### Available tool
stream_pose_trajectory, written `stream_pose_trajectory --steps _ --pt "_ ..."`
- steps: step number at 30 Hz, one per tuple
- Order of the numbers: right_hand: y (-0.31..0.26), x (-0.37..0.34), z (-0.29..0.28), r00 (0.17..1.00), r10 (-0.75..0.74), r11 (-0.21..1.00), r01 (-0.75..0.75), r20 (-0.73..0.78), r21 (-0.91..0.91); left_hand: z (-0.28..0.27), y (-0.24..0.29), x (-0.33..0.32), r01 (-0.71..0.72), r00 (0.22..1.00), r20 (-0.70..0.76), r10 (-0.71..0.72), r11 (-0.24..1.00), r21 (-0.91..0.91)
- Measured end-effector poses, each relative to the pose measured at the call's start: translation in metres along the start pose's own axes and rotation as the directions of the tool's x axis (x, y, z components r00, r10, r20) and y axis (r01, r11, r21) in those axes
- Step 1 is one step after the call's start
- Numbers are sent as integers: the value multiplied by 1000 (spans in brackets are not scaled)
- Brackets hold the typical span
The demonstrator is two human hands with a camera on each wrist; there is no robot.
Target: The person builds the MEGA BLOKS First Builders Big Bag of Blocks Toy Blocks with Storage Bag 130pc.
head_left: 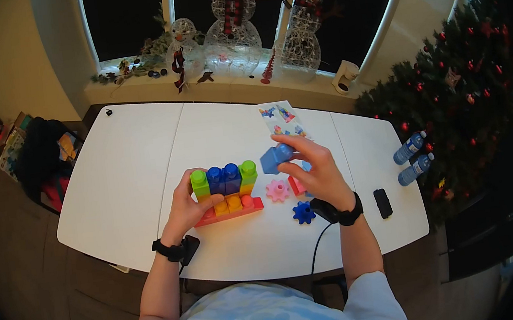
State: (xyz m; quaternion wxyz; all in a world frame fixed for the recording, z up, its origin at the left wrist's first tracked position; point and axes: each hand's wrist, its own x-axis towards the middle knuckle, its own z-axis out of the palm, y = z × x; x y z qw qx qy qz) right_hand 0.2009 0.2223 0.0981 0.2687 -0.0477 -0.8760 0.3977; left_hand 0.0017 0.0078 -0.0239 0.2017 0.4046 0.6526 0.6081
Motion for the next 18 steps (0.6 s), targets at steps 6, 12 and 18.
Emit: stream_pose_trajectory --steps 6,12,18 --pt "-8 44 68 972 -217 975 220 93 -28 -1 13 6 -131 984 -133 121 989 -69" --pt "-1 49 85 967 -192 973 210 165 -99 -4 19 7 -75 993 -95 67 993 -92" --pt "-2 45 87 955 -224 937 266 194 -227 -4 19 6 -41 995 -95 31 993 -111"
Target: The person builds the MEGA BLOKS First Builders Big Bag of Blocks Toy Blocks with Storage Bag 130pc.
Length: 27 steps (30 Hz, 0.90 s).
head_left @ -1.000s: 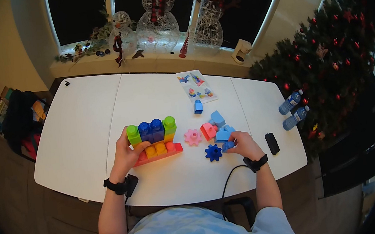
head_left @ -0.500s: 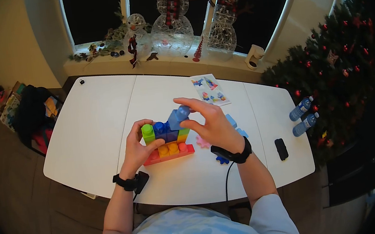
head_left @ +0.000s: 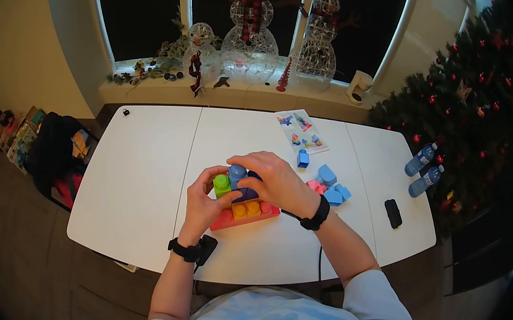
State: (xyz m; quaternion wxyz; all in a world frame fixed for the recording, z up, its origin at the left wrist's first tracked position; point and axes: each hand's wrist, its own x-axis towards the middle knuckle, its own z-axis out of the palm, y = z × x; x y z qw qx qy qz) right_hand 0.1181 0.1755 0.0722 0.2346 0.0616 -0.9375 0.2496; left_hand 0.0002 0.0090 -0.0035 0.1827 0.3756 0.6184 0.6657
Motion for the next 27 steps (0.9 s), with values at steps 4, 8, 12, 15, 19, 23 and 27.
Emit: stream_pose_trajectory --steps 4,8,12,15,19,23,27 --pt "2 -1 -7 998 54 992 -59 38 115 1 6 0 20 1000 15 -20 998 51" --pt "31 2 -40 951 266 933 -213 -156 291 4 6 0 -39 999 -4 39 998 55" --pt "132 -7 -47 792 530 847 -481 -301 227 3 0 2 -42 999 -18 44 994 96" --pt "204 -33 -20 762 603 726 -647 -236 -234 5 0 3 -42 999 -21 46 989 139" --pt "247 -47 16 696 710 552 -647 -111 -526 4 2 2 -17 999 -47 24 990 137" --pt "289 -57 43 622 779 458 -653 -81 -603 3 0 2 -67 997 -31 74 979 193" --pt "247 -45 23 674 715 485 -670 -186 -562 3 -3 2 -55 997 -34 63 980 189"
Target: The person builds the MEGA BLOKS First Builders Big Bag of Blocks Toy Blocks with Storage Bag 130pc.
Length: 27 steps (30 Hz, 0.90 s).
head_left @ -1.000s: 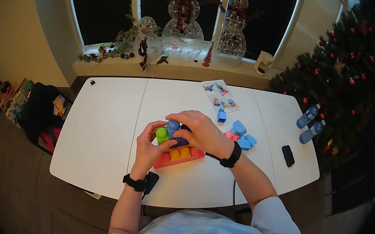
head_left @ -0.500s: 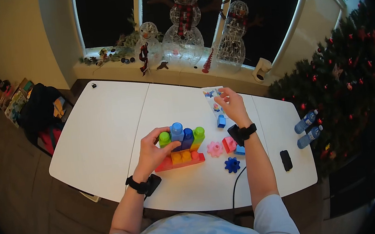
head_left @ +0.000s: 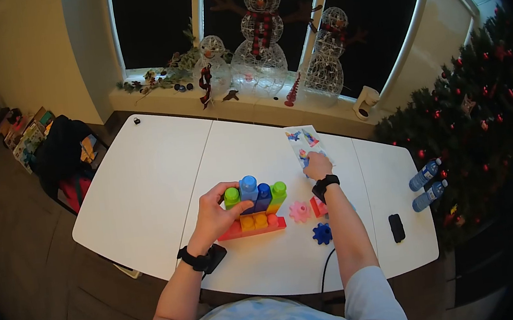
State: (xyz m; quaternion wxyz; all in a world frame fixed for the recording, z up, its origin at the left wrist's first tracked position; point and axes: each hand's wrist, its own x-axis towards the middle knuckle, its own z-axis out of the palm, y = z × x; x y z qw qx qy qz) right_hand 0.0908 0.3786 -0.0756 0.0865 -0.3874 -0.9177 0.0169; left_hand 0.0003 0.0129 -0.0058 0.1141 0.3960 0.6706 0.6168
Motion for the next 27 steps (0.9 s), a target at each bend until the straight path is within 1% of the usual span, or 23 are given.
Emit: stream_pose_trajectory --steps 1,2,3,4,6,7,9,10,12,13,15,17,19,22,27 --pt "-11 -12 -33 999 -38 978 42 -25 205 0 -1 -1 -9 1000 -2 9 1000 4" --pt "-24 -23 -68 996 -67 913 84 -55 400 0 -1 -1 -5 1000 -1 5 1000 2" --pt "-35 -32 -91 990 -124 757 141 -72 639 0 2 0 -3 1000 1 3 1000 2" --pt "-46 -44 -109 980 -170 537 180 -104 824 0 3 0 -1 1000 6 1 1000 1" --pt "-72 -77 -145 936 -317 184 222 -155 958 0 5 -1 4 1000 6 -4 1000 5" --pt "-81 -94 -159 903 -402 155 233 -154 960 0 5 -1 7 1000 0 -7 1000 10" --pt "-96 -114 -163 848 -482 108 307 -221 946 0 5 0 14 1000 11 -14 1000 2" --pt "-101 -119 -164 849 -481 107 306 -220 946 -1 5 0 20 1000 15 -20 1000 -5" --pt "-108 -125 -163 823 -528 210 367 -211 906 0 6 0 15 1000 2 -15 1000 -26" --pt "-108 -125 -163 822 -528 209 368 -212 906 0 7 -1 9 1000 -11 -9 999 -46" --pt "-109 -126 -163 809 -553 308 419 -198 854 0 5 0 6 1000 -12 -6 999 -38" --pt "-112 -127 -161 801 -557 314 446 -218 838 -1 6 0 4 1000 -12 -4 1000 -30" --pt "-113 -129 -158 794 -561 322 471 -235 821 -2 10 -1 14 1000 26 -14 1000 16" --pt "-113 -131 -155 797 -556 320 467 -236 824 -1 10 -1 4 1000 16 -4 1000 11" --pt "-114 -136 -152 788 -558 357 511 -261 782 -1 9 0 6 1000 20 -6 1000 5"
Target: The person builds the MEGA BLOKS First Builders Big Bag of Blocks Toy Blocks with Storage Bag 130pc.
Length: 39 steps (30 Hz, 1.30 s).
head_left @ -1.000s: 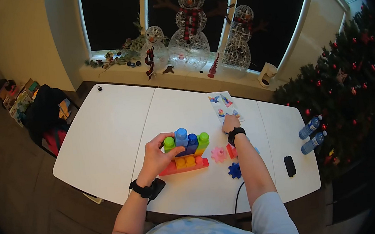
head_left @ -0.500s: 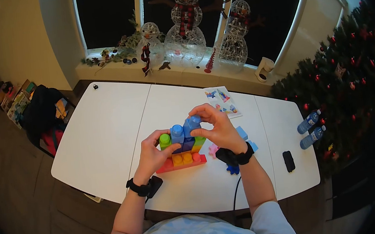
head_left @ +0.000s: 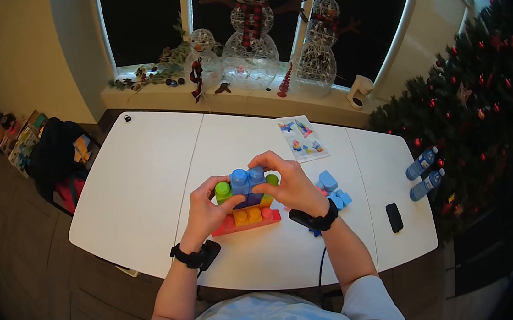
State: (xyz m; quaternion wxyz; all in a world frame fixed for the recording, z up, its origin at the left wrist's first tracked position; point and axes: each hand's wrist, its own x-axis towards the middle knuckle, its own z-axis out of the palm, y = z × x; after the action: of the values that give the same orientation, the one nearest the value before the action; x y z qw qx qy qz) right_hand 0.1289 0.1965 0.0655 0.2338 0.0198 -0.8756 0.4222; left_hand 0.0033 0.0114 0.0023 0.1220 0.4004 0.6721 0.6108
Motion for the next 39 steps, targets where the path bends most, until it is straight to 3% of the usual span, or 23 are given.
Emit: stream_pose_trajectory --steps 7,10,13,16,17,18,20,24,27,29,33,35,36,38,39 --pt "4 -4 5 999 38 999 -38 -33 13 2 0 0 41 999 -6 -42 998 -52" --pt "0 -10 -6 999 42 998 -41 22 -50 1 1 0 43 999 8 -42 997 -60" --pt "2 -21 -40 982 -34 999 29 -186 -29 -1 6 2 13 999 41 -12 1000 -10" --pt "25 -39 -89 909 130 952 -227 -397 -207 1 13 6 -72 997 17 71 996 58" --pt "43 -49 -103 916 112 907 -252 -384 -337 1 15 7 -110 994 -2 111 991 75" --pt "63 -61 -112 918 109 908 -248 -382 -338 1 16 9 -111 994 -6 112 991 76" --pt "101 -84 -123 910 386 703 -394 -148 -591 4 18 13 -97 995 -24 98 995 33" --pt "149 -102 -121 852 522 661 -429 -35 -616 7 23 18 -103 995 -8 103 995 19" --pt "164 -102 -118 828 561 702 -467 14 -537 9 23 18 -50 999 9 50 998 -24" --pt "172 -98 -119 757 648 622 -592 -89 -512 10 21 19 -36 999 7 36 999 -3" --pt "205 -90 -137 737 671 611 -613 -83 -501 10 21 19 -33 999 7 33 999 5" --pt "228 -89 -149 517 851 518 -855 -97 -9 11 19 18 -20 1000 3 20 1000 -10" --pt "239 -91 -152 520 849 521 -853 -99 -10 11 19 18 -24 1000 1 24 1000 -10" --pt "254 -101 -157 408 905 422 -825 -120 375 12 20 18 -36 999 1 36 999 -20" --pt "250 -102 -159 404 906 420 -827 -124 372 12 20 18 -35 999 3 35 999 -26"
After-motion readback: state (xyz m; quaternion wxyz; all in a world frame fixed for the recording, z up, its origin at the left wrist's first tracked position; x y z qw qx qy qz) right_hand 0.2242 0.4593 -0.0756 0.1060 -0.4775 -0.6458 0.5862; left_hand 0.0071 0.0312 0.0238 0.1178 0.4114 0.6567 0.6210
